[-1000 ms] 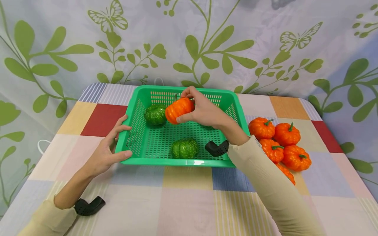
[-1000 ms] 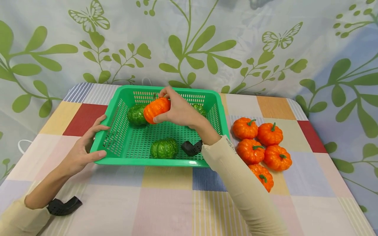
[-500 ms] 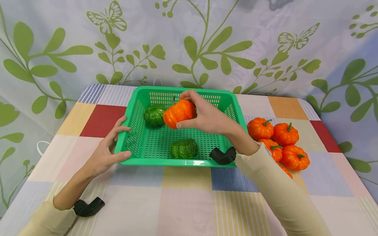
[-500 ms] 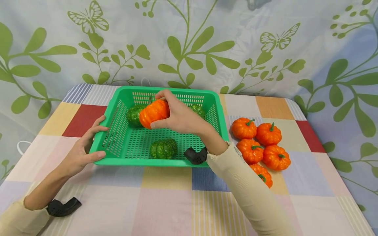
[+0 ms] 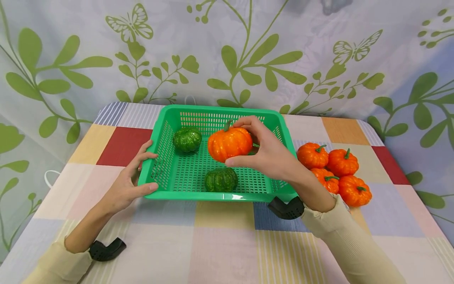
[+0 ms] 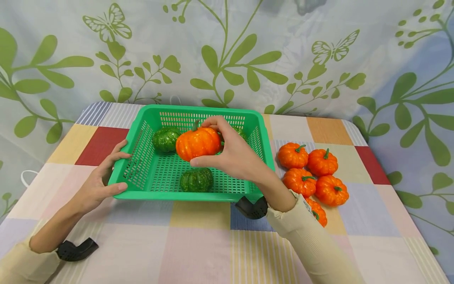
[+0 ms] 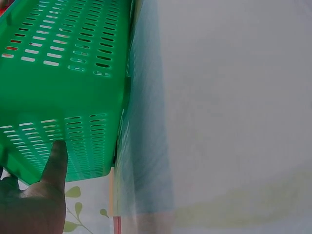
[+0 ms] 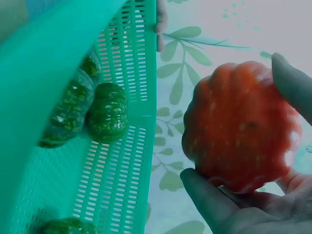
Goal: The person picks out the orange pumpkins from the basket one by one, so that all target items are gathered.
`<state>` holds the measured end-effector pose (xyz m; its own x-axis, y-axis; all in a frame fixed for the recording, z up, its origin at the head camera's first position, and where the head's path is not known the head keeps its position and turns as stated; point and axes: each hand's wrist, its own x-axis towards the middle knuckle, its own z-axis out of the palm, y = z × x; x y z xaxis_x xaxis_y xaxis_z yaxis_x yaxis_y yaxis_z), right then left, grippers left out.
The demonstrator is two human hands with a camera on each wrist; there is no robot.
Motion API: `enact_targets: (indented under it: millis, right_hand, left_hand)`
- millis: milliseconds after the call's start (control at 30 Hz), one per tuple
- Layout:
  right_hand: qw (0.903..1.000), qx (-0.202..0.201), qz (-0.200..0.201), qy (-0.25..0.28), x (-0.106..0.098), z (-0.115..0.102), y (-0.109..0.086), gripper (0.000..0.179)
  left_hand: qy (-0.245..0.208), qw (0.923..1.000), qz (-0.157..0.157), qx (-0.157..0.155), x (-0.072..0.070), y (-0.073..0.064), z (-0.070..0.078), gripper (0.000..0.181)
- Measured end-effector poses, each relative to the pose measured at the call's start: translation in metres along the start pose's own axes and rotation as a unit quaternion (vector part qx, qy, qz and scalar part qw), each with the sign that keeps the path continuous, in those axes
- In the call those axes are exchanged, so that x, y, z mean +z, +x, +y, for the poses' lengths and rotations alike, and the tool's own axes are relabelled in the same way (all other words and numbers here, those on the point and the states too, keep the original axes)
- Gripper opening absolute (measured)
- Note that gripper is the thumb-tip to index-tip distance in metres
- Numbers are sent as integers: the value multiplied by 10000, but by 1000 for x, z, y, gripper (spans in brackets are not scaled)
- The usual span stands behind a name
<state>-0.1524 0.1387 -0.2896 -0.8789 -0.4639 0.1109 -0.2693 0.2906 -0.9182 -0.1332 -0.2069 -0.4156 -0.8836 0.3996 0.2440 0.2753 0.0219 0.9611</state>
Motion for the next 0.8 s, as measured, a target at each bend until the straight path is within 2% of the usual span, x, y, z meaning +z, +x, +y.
enact_targets:
  millis: [300,467,800]
  right_hand:
    - [9998,-112,21,-175,-2,10,-26,73]
    - [9999,-54,154,-30,-4,11,-37,65]
    - [9976,440,352,403,-8,8,-56,61]
  left_hand:
    - [8,10000,-10,21,0,0,1,58]
    - [49,10000,3,-6,1,1,1,58]
    - [9,10000,1,7,0,0,-1,59]
